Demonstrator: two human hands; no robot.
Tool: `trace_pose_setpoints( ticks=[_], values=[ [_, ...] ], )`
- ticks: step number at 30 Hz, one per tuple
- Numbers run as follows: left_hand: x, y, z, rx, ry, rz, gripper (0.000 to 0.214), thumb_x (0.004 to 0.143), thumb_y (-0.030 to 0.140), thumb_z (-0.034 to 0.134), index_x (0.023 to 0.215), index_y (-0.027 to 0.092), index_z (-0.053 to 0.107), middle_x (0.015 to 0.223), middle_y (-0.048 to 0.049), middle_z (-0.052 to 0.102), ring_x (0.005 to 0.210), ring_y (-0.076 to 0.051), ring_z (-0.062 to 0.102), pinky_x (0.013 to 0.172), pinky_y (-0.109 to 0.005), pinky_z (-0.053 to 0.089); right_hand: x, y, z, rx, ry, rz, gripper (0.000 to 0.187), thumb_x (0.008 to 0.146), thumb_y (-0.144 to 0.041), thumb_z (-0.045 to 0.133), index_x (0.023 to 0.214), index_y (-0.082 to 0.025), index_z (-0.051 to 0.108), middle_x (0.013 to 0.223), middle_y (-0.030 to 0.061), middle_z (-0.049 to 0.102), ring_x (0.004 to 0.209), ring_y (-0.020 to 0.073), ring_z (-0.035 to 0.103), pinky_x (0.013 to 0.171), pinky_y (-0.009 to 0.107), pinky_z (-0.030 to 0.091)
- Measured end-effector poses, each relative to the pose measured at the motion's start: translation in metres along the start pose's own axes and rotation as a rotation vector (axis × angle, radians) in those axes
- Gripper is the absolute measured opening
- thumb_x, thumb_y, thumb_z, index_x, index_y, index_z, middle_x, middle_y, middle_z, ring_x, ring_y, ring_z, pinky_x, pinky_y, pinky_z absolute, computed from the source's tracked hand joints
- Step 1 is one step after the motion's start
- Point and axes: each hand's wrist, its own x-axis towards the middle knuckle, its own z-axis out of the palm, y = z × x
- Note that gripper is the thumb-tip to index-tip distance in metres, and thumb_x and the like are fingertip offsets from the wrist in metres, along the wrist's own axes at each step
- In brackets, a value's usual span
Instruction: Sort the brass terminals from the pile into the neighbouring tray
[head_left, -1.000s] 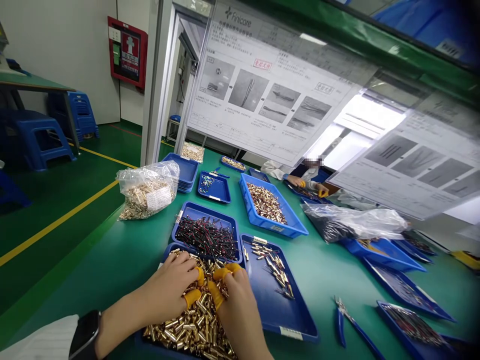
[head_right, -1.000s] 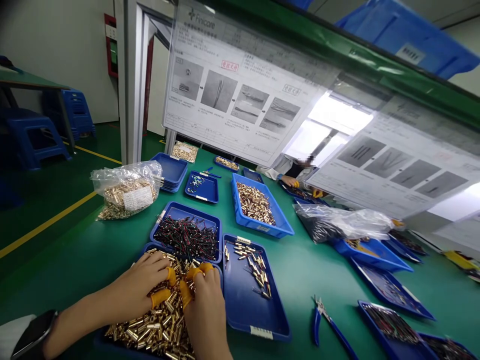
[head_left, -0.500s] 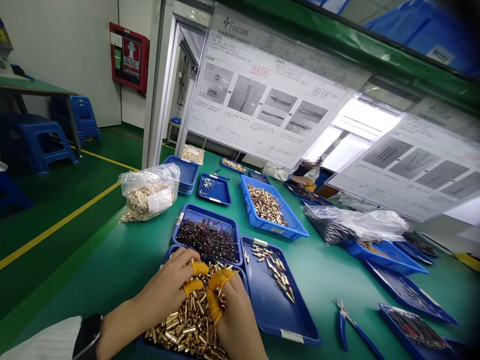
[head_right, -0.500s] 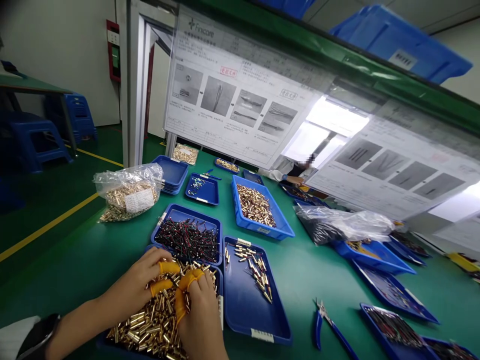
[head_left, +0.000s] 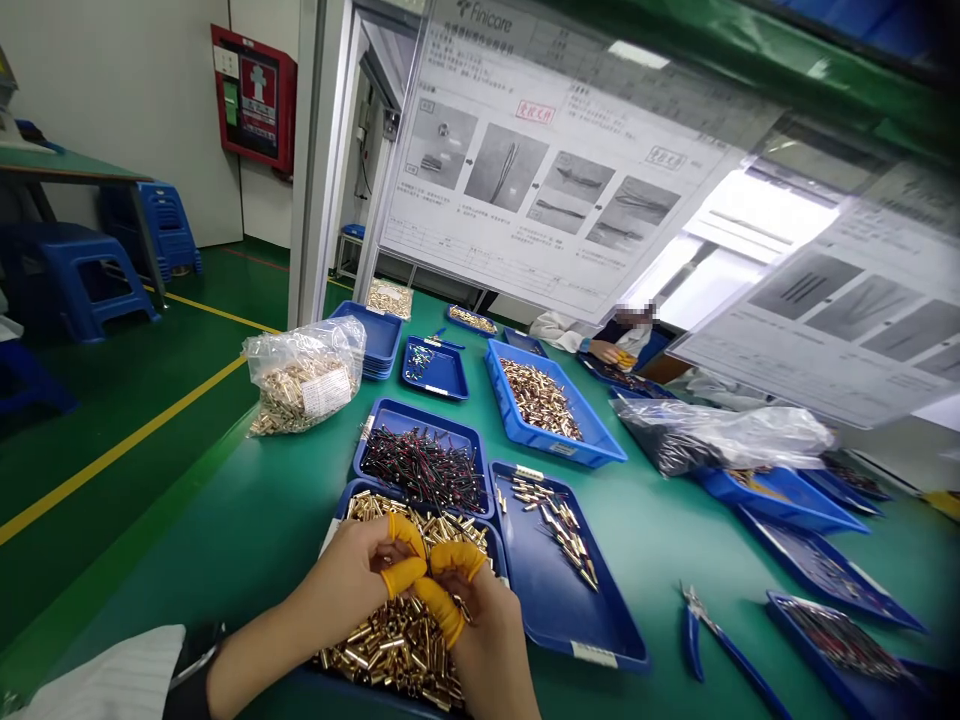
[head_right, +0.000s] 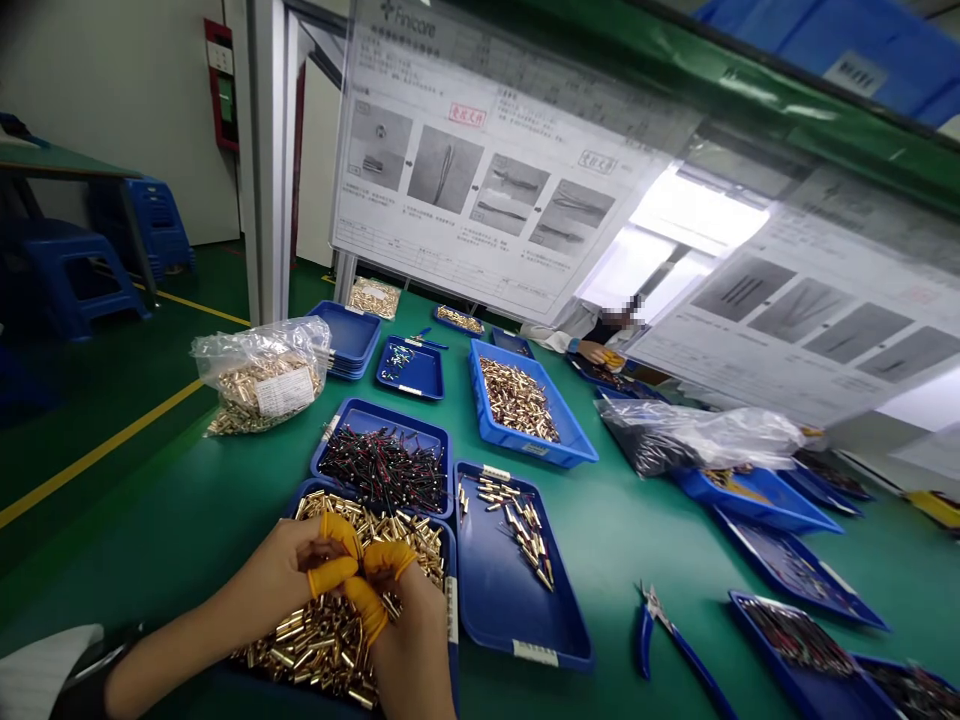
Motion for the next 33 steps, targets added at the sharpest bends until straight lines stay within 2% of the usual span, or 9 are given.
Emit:
trace_pose_setpoints(
  ticks=[4,8,10,13,18,21,24,29,33],
  values=[
    [-0.002,0.005,0.001,0.128,0.031,0.079,0.007,0.075,0.016,0.055,0.074,0.017,0.062,0.075,-0.0005,0.061,0.075,-0.017,0.057,0.063,-0.025,0.047,0.0,-0.009,-0.001,-0.003,-0.01,0.028,0.026,0.074,-0.044,0.063,0.073,-0.018,0.064,0.063,0.0029,0.062,0.059,0.0173,0.057,0.054,0.026,0.044],
    [-0.002,0.008,-0.001,0.217,0.02,0.148,0.012,0.078,0.014,0.05,0.074,0.018,0.06,0.077,-0.0007,0.06,0.075,-0.017,0.056,0.064,-0.024,0.046,0.001,-0.016,-0.004,0.169,-0.106,0.128,0.027,0.075,-0.043,0.062,0.067,-0.018,0.059,0.049,-0.0037,0.053,0.046,0.0115,0.049,0.051,0.024,0.04],
    [-0.002,0.01,-0.007,0.307,0.031,0.15,0.012,0.08,0.013,0.048,0.077,0.019,0.059,0.08,-0.0012,0.059,0.077,-0.017,0.055,0.068,-0.026,0.045,0.002,-0.015,-0.007,0.249,-0.084,0.191,0.028,0.07,-0.043,0.067,0.066,-0.018,0.058,0.052,-0.0045,0.051,0.045,0.0097,0.046,0.047,0.022,0.038],
    [-0.002,0.014,-0.019,0.468,0.0,0.105,0.013,0.081,0.014,0.047,0.084,0.021,0.057,0.09,-0.0018,0.056,0.086,-0.019,0.051,0.076,-0.031,0.042,0.003,-0.009,-0.011,0.278,0.011,0.195,0.029,0.065,-0.043,0.072,0.071,-0.018,0.059,0.06,-0.0034,0.051,0.05,0.0096,0.044,0.045,0.021,0.036],
    [-0.003,0.012,-0.02,0.762,-0.213,0.13,0.017,0.078,0.005,0.051,0.082,0.02,0.058,0.096,-0.0031,0.056,0.096,-0.023,0.045,0.085,-0.037,0.038,0.003,-0.002,-0.016,0.151,0.066,0.142,0.033,0.065,-0.044,0.071,0.083,-0.018,0.063,0.065,0.0,0.057,0.059,0.0151,0.051,0.057,0.025,0.041],
    [-0.002,0.005,-0.008,0.931,-0.192,0.171,0.026,0.072,-0.003,0.047,0.08,0.019,0.058,0.097,-0.0044,0.057,0.096,-0.024,0.044,0.085,-0.038,0.038,0.001,-0.003,-0.017,0.011,-0.008,0.086,0.022,0.071,-0.038,0.067,0.079,-0.018,0.063,0.071,0.0036,0.061,0.066,0.0187,0.055,0.062,0.028,0.044],
    [0.002,-0.003,0.002,1.022,-0.175,0.178,0.033,0.062,-0.011,0.042,0.075,0.017,0.055,0.092,-0.0059,0.057,0.091,-0.024,0.046,0.079,-0.035,0.041,0.0,-0.005,-0.018,-0.126,-0.067,0.017,0.017,0.078,-0.034,0.06,0.075,-0.017,0.06,0.066,0.0027,0.059,0.062,0.0176,0.053,0.058,0.026,0.044],
    [0.006,-0.004,0.004,0.905,-0.114,0.188,0.032,0.06,-0.011,0.037,0.067,0.017,0.05,0.081,-0.0036,0.056,0.083,-0.02,0.048,0.07,-0.029,0.041,0.0,-0.001,-0.023,-0.277,-0.075,-0.104,0.02,0.084,-0.03,0.049,0.073,-0.015,0.057,0.065,0.0036,0.061,0.059,0.0161,0.056,0.055,0.022,0.044],
    [0.004,0.003,0.001,0.56,0.065,0.085,0.022,0.075,0.002,0.038,0.067,0.017,0.053,0.072,-0.0014,0.053,0.072,-0.018,0.049,0.063,-0.026,0.038,-0.002,0.003,-0.026,-0.383,-0.071,-0.165,0.023,0.087,-0.028,0.042,0.067,-0.018,0.051,0.056,0.0014,0.058,0.047,0.0134,0.054,0.045,0.02,0.038]
  ],
)
